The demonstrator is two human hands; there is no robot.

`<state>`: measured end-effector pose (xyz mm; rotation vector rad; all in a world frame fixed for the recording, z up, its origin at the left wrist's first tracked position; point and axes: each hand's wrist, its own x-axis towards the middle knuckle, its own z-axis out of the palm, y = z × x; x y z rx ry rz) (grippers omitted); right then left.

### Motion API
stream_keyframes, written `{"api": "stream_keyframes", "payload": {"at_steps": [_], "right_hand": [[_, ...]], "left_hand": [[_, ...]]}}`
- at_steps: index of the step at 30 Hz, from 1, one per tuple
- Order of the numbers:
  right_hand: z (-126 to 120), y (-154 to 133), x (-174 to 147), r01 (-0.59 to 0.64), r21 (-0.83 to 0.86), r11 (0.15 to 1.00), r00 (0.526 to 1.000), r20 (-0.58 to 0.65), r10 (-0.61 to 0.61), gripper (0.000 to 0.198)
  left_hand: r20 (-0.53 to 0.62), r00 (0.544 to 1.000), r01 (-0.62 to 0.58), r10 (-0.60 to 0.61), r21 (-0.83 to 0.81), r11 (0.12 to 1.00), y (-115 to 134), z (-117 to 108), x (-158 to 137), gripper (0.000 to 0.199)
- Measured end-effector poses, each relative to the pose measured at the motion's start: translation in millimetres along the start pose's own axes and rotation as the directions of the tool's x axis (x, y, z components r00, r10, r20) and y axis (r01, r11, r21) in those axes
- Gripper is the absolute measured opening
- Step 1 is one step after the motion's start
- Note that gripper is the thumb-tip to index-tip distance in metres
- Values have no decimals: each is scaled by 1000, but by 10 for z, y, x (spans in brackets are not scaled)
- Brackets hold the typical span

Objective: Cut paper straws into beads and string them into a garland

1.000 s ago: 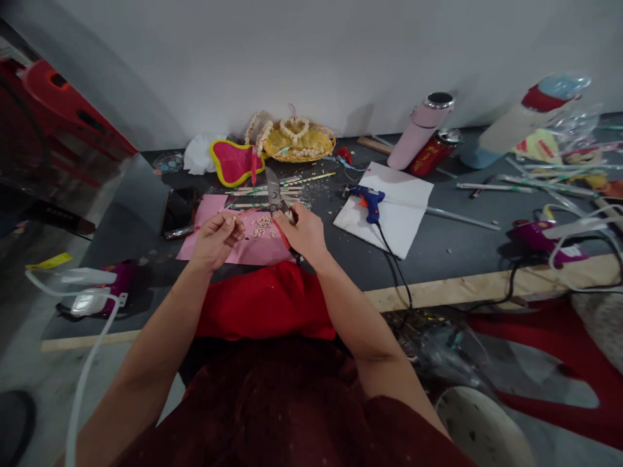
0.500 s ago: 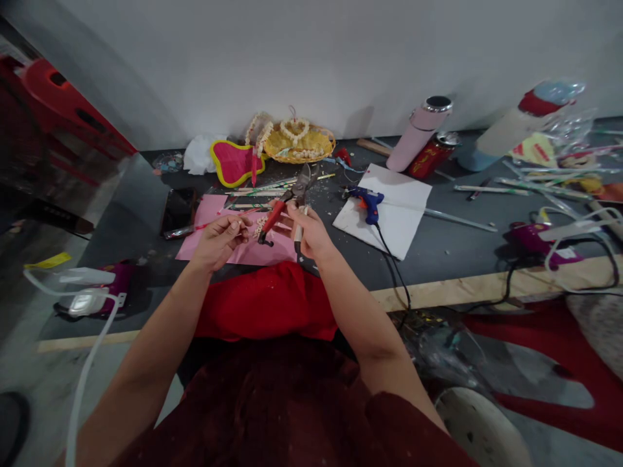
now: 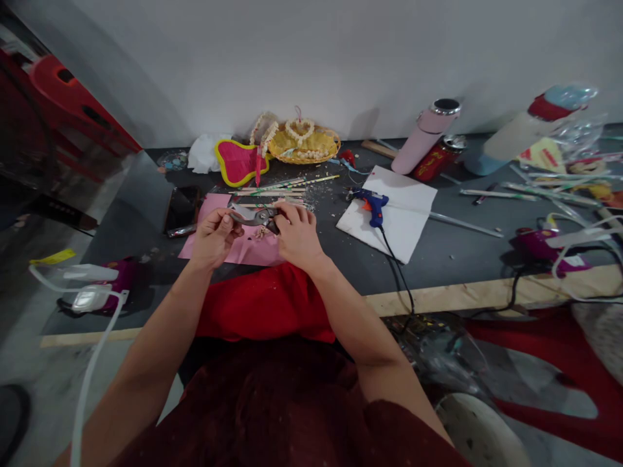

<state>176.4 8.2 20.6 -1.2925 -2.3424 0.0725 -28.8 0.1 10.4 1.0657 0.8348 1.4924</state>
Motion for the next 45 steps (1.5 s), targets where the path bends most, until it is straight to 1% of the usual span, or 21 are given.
{"api": "stream_keyframes", "payload": {"at_steps": [3, 7, 12, 18, 22, 28, 32, 39, 45], "right_hand": [[13, -50, -11, 4, -47, 999, 1000, 28, -3, 32], [39, -64, -12, 1, -49, 999, 1000, 25, 0, 30], [29, -80, -12, -26, -72, 997, 999, 16, 27, 28], [36, -84, -12, -39, -88, 995, 999, 29, 42, 27], [41, -79, -13, -31, -83, 996, 999, 35, 34, 27], [45, -69, -15, -28, -99, 995, 999, 17, 30, 25], [59, -63, -12, -37, -106, 994, 999, 5, 38, 24], [59, -64, -18, -18, -104, 994, 1000, -23, 15, 24], [61, -63, -18, -27, -104, 994, 1000, -12, 26, 24]], "left_hand": [[-13, 1000, -5, 6, 49, 999, -47, -39, 9, 21], [3, 1000, -13, 12, 104, 995, -78, -58, 8, 18], [14, 1000, -30, 28, 152, 988, -70, -43, -6, 14], [33, 998, -52, 46, 192, 980, -57, -31, -11, 15], [58, 996, -73, 63, 186, 980, -54, -33, -14, 16], [59, 997, -62, 52, 184, 981, -44, -26, -14, 20], [76, 996, -56, 39, 229, 972, -49, -32, -12, 22], [101, 992, -100, 77, 246, 964, -92, -59, 2, 20], [116, 990, -105, 80, 233, 967, -81, -52, -3, 18]]}}
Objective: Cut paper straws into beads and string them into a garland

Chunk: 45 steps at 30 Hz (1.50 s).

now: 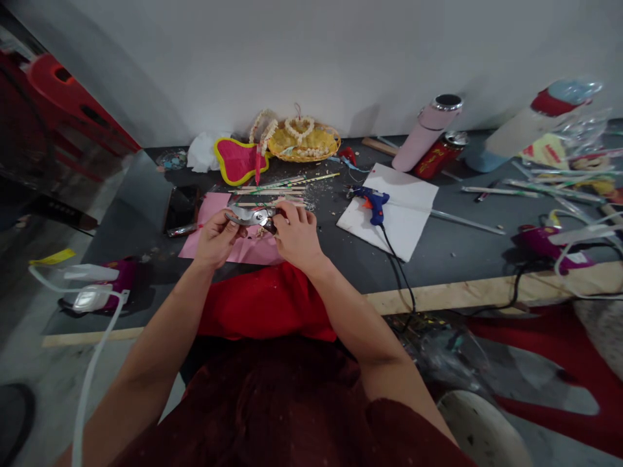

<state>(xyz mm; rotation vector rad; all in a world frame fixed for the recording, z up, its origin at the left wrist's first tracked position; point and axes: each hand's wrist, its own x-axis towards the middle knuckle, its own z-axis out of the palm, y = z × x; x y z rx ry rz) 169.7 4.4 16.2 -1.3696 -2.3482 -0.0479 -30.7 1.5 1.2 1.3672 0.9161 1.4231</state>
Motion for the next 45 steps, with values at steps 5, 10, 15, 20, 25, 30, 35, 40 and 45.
{"api": "stream_keyframes", "payload": {"at_steps": [5, 10, 15, 20, 25, 30, 35, 40, 45], "right_hand": [[-5, -3, 0, 2, 5, 1000, 1000, 20, -2, 25], [-10, -5, 4, 1, 7, 1000, 1000, 27, -1, 26], [-14, -7, 6, -3, 0, 1000, 1000, 21, 3, 25], [-41, -1, 6, 5, 8, 1000, 998, 66, -6, 24], [-19, 17, 16, -33, 71, 997, 997, 68, 29, 39], [-33, -20, 22, -61, 11, 998, 988, 145, 59, 63], [-101, -41, 23, -62, -27, 998, 986, 152, 65, 53], [-132, -60, 23, -90, -24, 996, 986, 141, 92, 45], [-63, -32, 35, -138, 32, 990, 986, 97, 135, 47]], "left_hand": [[3, 1000, -5, 5, -32, 999, 2, 5, -2, 17], [-5, 1000, 14, -14, -39, 999, 3, 11, 1, 20], [-14, 1000, 14, -14, 3, 1000, -4, 2, 3, 21], [-5, 1000, 2, -2, 9, 1000, -5, -6, -1, 19], [-7, 1000, -17, 18, 41, 999, -9, -12, -6, 18], [-12, 999, -43, 44, 101, 994, -8, -7, -17, 20], [-23, 999, -40, 42, 78, 996, -11, 30, -25, 21], [-36, 999, 14, -14, -2, 1000, 4, 62, -27, 23], [-62, 998, 18, -20, -29, 999, 37, 46, -11, 24]]}}
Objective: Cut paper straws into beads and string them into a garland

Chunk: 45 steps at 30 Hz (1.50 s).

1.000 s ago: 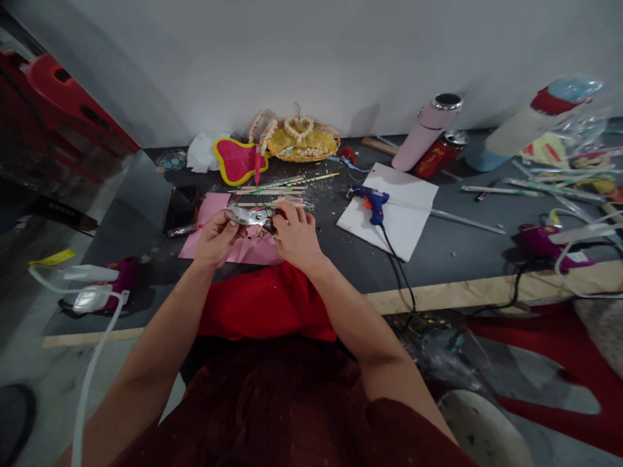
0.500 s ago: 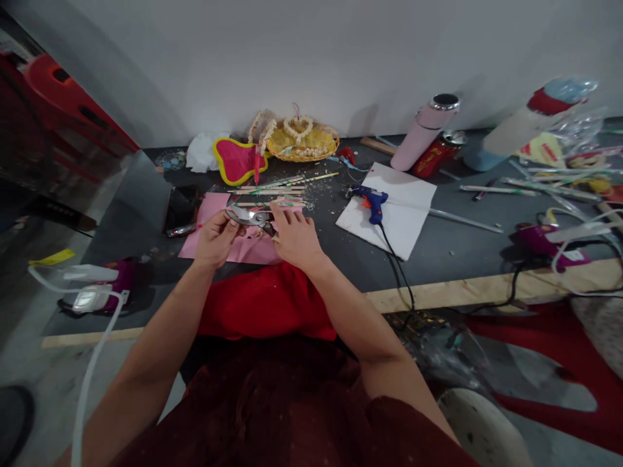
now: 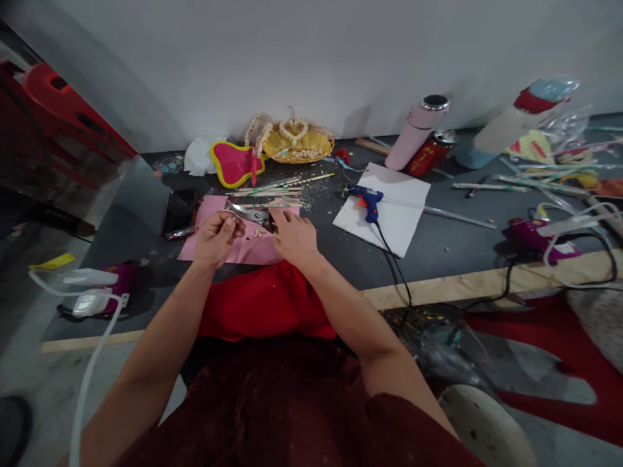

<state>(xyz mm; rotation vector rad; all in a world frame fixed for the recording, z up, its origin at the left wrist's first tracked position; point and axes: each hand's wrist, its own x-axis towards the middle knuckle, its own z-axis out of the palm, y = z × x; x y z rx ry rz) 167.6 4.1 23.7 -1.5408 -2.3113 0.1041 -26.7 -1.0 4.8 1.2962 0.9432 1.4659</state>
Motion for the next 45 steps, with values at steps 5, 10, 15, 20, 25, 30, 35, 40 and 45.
{"api": "stream_keyframes", "payload": {"at_steps": [5, 10, 15, 20, 25, 30, 35, 40, 45], "right_hand": [[101, 127, 56, -61, 55, 997, 998, -3, 61, 47], [119, 177, 83, -89, 137, 987, 996, -1, 90, 43], [100, 259, 110, -139, 187, 972, 989, -15, 145, 43], [125, 408, 137, -244, 165, 956, 969, 9, 246, 55], [171, 468, 147, -273, 188, 943, 962, 80, 262, 63], [191, 497, 150, -287, 98, 953, 958, 49, 284, 60], [216, 538, 161, -330, 21, 944, 944, 36, 329, 63], [266, 532, 162, -310, -27, 950, 951, 4, 311, 58], [280, 505, 160, -305, -77, 949, 952, 1, 306, 55]], "left_hand": [[14, 999, 28, -29, 4, 1000, 15, -13, 8, 20], [38, 999, 17, -19, 57, 998, 38, -10, 9, 16], [28, 995, -92, 93, 568, 818, -19, -59, 56, 8], [145, 985, -174, 98, 856, 487, -164, -128, 81, 3], [180, 979, -203, 93, 877, 436, -236, -212, 80, 20], [129, 988, -154, 88, 898, 413, -226, -272, 78, 32], [74, 995, -91, 66, 948, 306, -262, -274, 37, 35], [45, 995, -67, 90, 966, 250, -274, -237, 11, 35], [58, 998, -57, 0, 986, 158, -210, -143, 25, 40]]}}
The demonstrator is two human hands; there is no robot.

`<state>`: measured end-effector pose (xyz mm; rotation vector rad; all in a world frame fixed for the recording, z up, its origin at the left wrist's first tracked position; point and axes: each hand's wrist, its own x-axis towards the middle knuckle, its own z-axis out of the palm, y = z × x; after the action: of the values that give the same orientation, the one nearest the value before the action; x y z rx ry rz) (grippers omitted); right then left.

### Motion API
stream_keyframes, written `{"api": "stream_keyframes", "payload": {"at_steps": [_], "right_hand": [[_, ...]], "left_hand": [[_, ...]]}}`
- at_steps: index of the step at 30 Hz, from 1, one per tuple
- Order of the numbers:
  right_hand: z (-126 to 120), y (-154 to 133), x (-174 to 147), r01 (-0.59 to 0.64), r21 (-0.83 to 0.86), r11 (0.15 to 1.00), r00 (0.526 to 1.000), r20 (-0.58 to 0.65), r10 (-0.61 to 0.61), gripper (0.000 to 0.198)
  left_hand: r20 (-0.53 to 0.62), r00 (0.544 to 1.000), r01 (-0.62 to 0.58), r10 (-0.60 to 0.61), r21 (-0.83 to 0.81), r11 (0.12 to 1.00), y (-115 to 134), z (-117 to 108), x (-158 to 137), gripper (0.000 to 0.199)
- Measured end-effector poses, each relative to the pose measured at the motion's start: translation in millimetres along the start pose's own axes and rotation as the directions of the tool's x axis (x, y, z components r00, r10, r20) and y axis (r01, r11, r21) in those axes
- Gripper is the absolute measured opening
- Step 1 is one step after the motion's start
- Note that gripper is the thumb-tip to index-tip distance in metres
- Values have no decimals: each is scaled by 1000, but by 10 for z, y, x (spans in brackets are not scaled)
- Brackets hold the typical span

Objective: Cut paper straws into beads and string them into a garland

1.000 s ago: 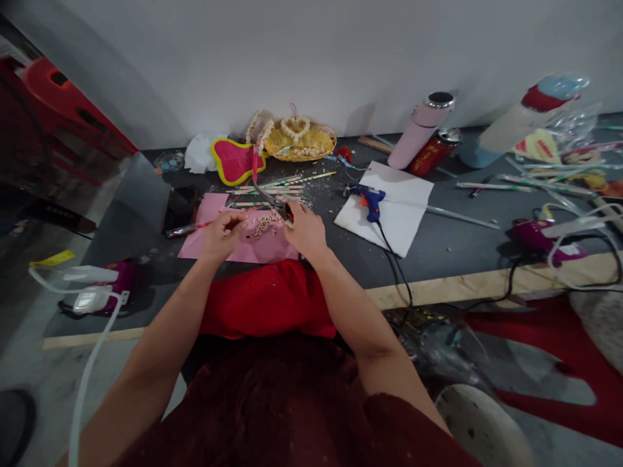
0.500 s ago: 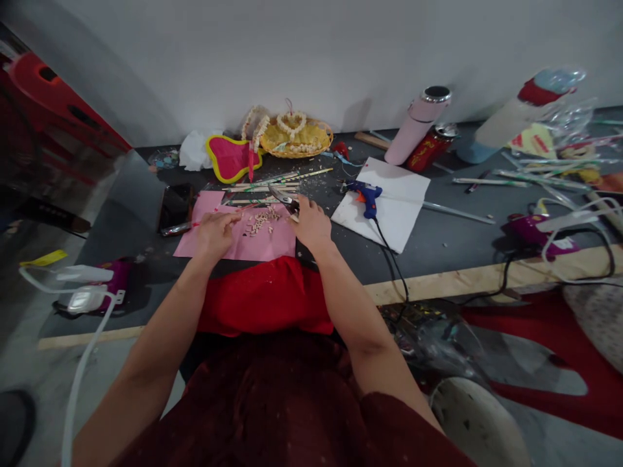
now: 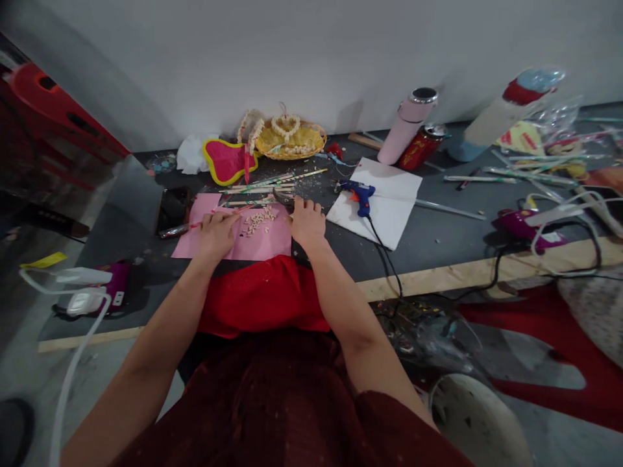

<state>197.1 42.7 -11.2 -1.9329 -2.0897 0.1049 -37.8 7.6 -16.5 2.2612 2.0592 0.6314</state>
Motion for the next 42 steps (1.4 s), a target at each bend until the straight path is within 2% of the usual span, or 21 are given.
{"api": "stream_keyframes", "payload": {"at_steps": [4, 10, 14, 20, 29, 38, 42], "right_hand": [[-27, -6, -3, -4, 15, 1000, 1000, 25, 4, 53], [-31, 0, -9, 0, 30, 1000, 1000, 15, -1, 50], [-35, 3, -11, 11, 40, 999, 1000, 7, -11, 49], [-65, 0, -15, -5, 64, 998, 1000, 30, 3, 48], [-58, 6, -14, -18, 74, 997, 1000, -1, 18, 49], [-116, 14, -2, -20, 101, 995, 999, 44, 16, 32], [-126, 9, -8, 0, 88, 996, 999, 43, -4, 28]], "left_hand": [[72, 997, -29, 30, -17, 999, 53, -24, 16, 43], [95, 995, -31, 29, 11, 999, 104, -7, 88, 44], [152, 988, -42, 39, 17, 999, 176, -14, 264, 41], [233, 968, -123, 95, 109, 986, 324, 26, 575, 38], [196, 976, -123, 90, 167, 978, 506, 169, 819, 25], [278, 952, -177, 133, 142, 974, 477, 64, 834, 19], [269, 949, -201, 165, 111, 973, 431, 50, 803, 19]]}}
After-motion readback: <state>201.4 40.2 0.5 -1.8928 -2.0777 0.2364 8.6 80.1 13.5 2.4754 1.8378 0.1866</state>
